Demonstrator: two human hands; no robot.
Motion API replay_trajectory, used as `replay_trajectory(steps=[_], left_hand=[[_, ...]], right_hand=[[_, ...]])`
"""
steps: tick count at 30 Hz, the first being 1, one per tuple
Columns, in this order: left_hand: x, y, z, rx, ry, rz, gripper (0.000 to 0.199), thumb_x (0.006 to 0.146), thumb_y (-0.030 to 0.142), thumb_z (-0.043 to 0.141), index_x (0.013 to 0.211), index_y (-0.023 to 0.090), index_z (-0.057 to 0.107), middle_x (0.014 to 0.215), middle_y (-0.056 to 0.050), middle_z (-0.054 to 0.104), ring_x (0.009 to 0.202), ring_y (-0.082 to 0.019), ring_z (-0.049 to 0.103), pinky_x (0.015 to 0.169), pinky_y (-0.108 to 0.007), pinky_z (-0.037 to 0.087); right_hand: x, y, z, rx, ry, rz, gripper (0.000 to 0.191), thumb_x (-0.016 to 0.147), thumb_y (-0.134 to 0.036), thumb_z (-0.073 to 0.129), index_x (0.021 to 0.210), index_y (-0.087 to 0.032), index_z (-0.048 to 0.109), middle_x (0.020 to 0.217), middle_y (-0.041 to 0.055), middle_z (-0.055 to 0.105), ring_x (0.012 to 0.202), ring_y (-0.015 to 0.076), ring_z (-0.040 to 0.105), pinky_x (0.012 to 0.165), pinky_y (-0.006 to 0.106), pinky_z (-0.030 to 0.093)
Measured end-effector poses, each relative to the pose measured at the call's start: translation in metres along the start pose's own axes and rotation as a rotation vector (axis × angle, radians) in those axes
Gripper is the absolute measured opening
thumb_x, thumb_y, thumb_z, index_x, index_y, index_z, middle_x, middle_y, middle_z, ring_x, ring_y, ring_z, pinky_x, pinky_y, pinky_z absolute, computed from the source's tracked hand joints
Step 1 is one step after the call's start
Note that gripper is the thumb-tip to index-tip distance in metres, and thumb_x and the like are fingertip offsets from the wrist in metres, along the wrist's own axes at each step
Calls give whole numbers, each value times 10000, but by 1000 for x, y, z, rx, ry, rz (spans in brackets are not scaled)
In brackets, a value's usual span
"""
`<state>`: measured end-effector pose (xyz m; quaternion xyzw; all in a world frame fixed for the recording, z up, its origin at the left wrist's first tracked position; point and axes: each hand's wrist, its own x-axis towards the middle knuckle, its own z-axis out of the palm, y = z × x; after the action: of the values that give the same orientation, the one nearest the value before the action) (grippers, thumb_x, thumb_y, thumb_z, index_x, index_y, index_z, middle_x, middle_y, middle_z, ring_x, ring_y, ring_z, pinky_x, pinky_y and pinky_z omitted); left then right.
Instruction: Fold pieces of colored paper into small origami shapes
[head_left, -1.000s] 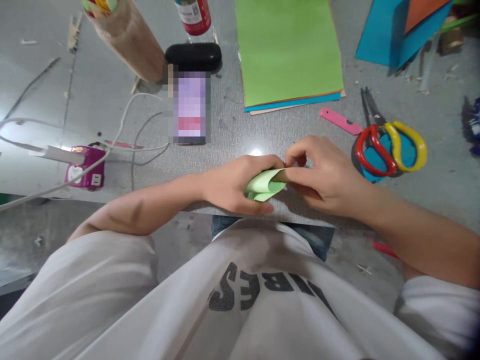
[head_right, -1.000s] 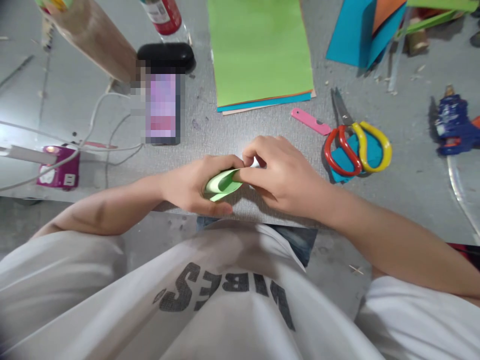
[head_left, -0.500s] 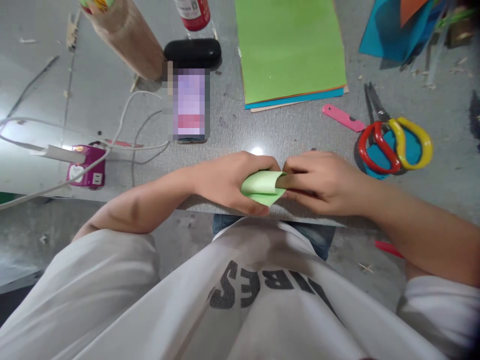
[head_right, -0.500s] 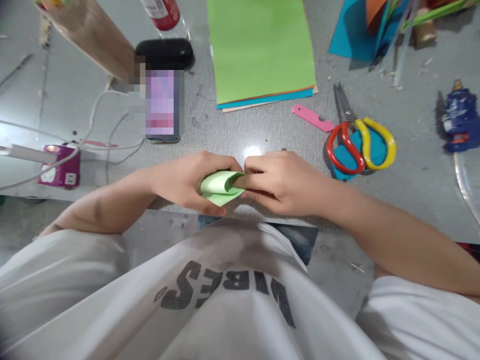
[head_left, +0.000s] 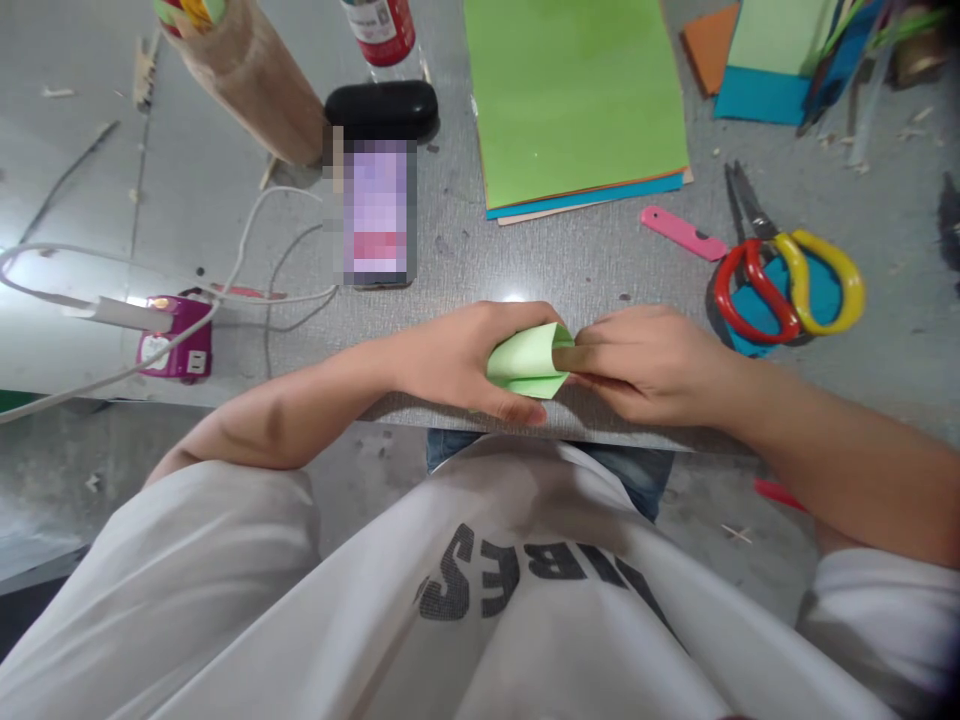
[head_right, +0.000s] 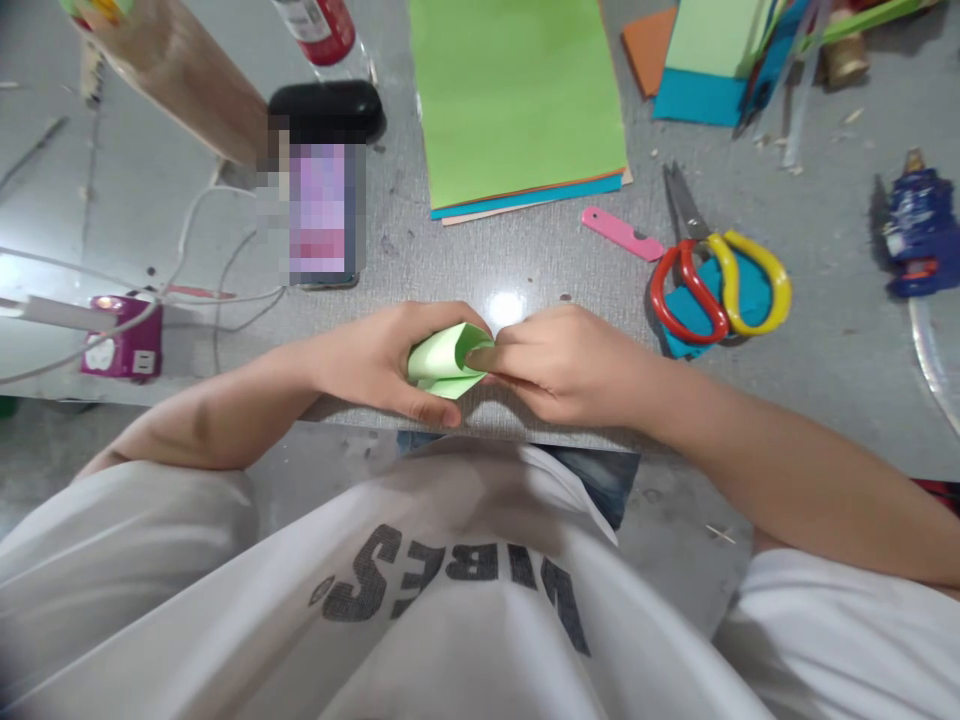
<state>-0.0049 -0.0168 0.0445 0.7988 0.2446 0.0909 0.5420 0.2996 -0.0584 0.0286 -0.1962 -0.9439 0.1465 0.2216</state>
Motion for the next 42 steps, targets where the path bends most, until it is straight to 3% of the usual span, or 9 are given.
replay_trajectory(steps=[5, 8, 12, 16, 21, 25, 34, 38, 42], left_hand=[[-1, 0, 0, 17, 58, -32, 800, 791, 792, 1108, 1264, 234, 781, 1107, -34, 848, 959, -236, 766, 824, -343, 529], [-1, 2, 0, -12, 75, -16, 812, 805, 770, 1115, 1326, 237, 794, 1186, -51, 875, 1024, -255, 801, 872, -354, 567], [-2, -1, 8, -73, 63, 26, 811, 886, 602, 1078, 1536, 263, 734, 1388, -101, 881, 1159, -293, 833, 955, -397, 631], [0, -7, 15, -93, 102, 21, 865, 871, 621, 1085, 1558, 264, 699, 1394, -109, 870, 1185, -312, 835, 972, -422, 649], [1, -10, 14, -61, 132, -9, 1012, 792, 724, 1134, 1575, 246, 705, 1403, -119, 866, 1220, -338, 834, 1014, -440, 650], [2, -9, 11, -33, 146, -25, 985, 798, 785, 1116, 1526, 248, 727, 1383, -110, 874, 1185, -321, 831, 994, -420, 643], [-2, 3, 15, 44, 113, -23, 858, 838, 630, 1093, 1510, 236, 733, 1334, -97, 880, 1170, -317, 846, 1019, -416, 639], [-3, 8, 14, 68, 99, -36, 841, 845, 620, 1075, 1516, 248, 731, 1353, -94, 888, 1158, -311, 843, 1013, -417, 634], [-3, 8, 12, 100, 80, -48, 822, 841, 608, 1066, 1508, 257, 739, 1338, -87, 898, 1131, -309, 849, 943, -398, 608]], right_hand=[[-2, 4, -3, -87, -21, 25, 266, 1289, -332, 598, 1293, -285, 860, 881, 29, 807, 712, 238, 669, 707, 430, 414], [-2, 2, -5, -45, 8, 50, 236, 1264, -288, 621, 1277, -279, 857, 795, -2, 769, 647, 220, 631, 682, 428, 379], [1, -8, -5, 5, 203, 172, 224, 1186, -171, 684, 1324, -278, 824, 828, -22, 815, 653, 207, 691, 656, 414, 386], [1, -16, -2, 79, 321, 214, 254, 1159, -202, 780, 1379, -330, 776, 749, -75, 766, 609, 204, 701, 633, 393, 447], [0, -9, -3, 118, 244, 105, 180, 1149, -224, 784, 1283, -343, 764, 703, -90, 736, 559, 177, 664, 638, 364, 460], [-1, -3, -8, 130, 202, 57, 179, 1181, -229, 741, 1313, -343, 782, 727, -79, 749, 580, 181, 648, 661, 375, 435], [2, 5, -4, 80, -52, -1, 373, 1150, -145, 631, 1387, -267, 891, 819, -13, 802, 624, 207, 626, 669, 401, 342], [3, 3, -6, 238, -107, 34, 484, 1112, -72, 633, 1445, -269, 923, 806, -9, 804, 632, 200, 633, 661, 377, 372], [5, 1, -9, 407, -178, 77, 482, 1159, -111, 631, 1503, -266, 930, 764, -30, 781, 596, 172, 594, 637, 319, 400]])
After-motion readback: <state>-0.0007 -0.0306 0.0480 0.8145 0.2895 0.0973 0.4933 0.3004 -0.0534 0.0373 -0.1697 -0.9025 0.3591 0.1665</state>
